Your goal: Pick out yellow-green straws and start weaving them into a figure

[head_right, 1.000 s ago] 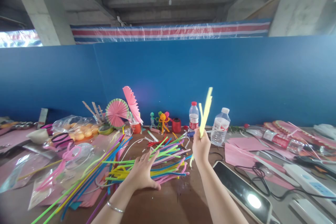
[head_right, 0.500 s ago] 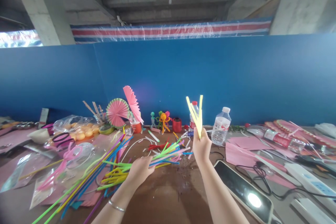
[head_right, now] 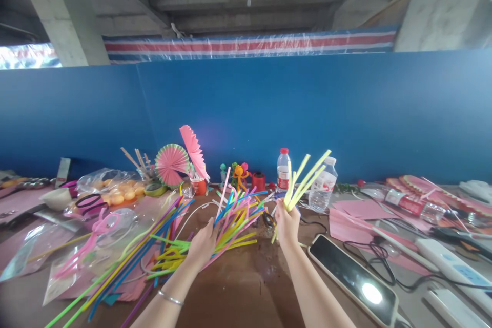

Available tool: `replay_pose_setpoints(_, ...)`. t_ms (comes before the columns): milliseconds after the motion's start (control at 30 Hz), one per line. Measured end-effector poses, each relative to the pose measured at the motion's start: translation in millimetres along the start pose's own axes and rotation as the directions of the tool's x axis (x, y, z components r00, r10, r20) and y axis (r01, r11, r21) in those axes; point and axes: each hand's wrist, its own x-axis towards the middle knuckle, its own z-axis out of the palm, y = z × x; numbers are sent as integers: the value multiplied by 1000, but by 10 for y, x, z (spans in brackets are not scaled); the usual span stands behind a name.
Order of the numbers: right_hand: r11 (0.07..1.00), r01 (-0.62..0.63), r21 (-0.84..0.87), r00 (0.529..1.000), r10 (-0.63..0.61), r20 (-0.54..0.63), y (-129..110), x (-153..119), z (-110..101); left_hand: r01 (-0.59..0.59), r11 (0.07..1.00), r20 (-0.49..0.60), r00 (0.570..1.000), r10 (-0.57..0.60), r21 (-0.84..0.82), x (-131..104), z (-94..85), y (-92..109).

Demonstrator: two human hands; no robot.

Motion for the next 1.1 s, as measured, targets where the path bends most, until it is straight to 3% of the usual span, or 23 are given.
replay_pose_setpoints(167, 976, -20, 218, 999, 14, 33, -245, 4, 9, -3, 999, 17, 1000, 3, -32, -23, -11, 25)
replay_pose_setpoints(333, 973, -20, 232, 1000, 18, 11, -459, 53, 7, 8, 1000, 12, 1000, -8, -22, -27, -22, 67)
replay_pose_setpoints(500, 989, 11, 146, 1000, -7, -26, -417, 83, -49, -18, 1000, 29, 999, 18, -2, -42, -61, 88)
replay_pose_setpoints(600, 993, 39, 108, 999, -35, -41, -446, 75, -84, -154, 988, 82, 985, 153, 12, -111, -119, 140)
replay_pose_setpoints(733, 994, 94, 55, 995, -92, -36, -528, 65, -110, -340, 939, 131, 934, 332, 52, -205, -163, 209)
replay_pose_setpoints(1100, 991, 129, 35, 991, -129, -20, -364, -32, -198, -338, 915, 86, 941, 327, 220, -131, -90, 109)
